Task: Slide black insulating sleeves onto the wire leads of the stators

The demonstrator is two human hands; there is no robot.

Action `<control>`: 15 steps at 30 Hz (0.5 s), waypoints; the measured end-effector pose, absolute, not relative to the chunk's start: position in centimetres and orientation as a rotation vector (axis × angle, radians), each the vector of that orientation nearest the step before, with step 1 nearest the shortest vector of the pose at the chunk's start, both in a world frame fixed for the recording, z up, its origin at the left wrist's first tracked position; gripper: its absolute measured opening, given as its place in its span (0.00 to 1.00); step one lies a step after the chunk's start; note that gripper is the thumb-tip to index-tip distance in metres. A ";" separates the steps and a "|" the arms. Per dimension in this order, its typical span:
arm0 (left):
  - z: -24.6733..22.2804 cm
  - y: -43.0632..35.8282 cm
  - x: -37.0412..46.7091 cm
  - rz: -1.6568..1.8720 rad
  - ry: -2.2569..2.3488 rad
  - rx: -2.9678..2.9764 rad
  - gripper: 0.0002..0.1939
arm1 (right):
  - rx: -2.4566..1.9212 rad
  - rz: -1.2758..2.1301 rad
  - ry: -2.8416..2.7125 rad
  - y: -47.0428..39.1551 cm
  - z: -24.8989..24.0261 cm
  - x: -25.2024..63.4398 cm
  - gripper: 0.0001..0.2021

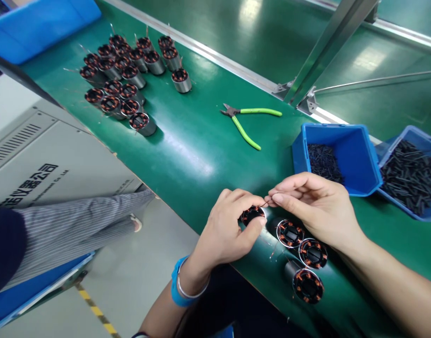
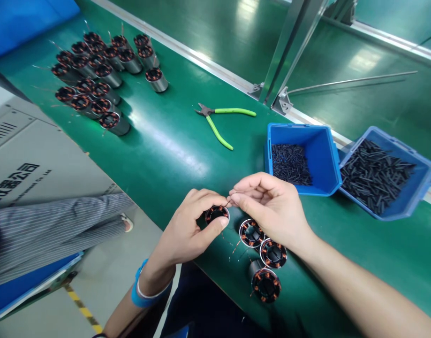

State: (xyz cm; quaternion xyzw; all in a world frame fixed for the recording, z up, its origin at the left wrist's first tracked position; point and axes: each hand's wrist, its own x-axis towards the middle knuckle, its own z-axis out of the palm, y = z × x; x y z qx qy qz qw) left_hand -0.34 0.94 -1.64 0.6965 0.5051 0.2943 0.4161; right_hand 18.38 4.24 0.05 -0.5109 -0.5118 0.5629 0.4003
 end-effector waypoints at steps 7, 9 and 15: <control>-1.6 1.0 -0.3 0.733 1.268 1.750 0.10 | -1.318 1.414 -1.288 4.2 0.1 18.3 0.09; -1.6 1.0 -0.3 0.739 1.263 1.753 0.10 | -1.311 1.409 -1.294 4.2 0.1 18.3 0.08; -1.6 1.0 -0.3 0.755 1.252 1.752 0.10 | -1.311 1.396 -1.308 4.2 0.0 18.3 0.07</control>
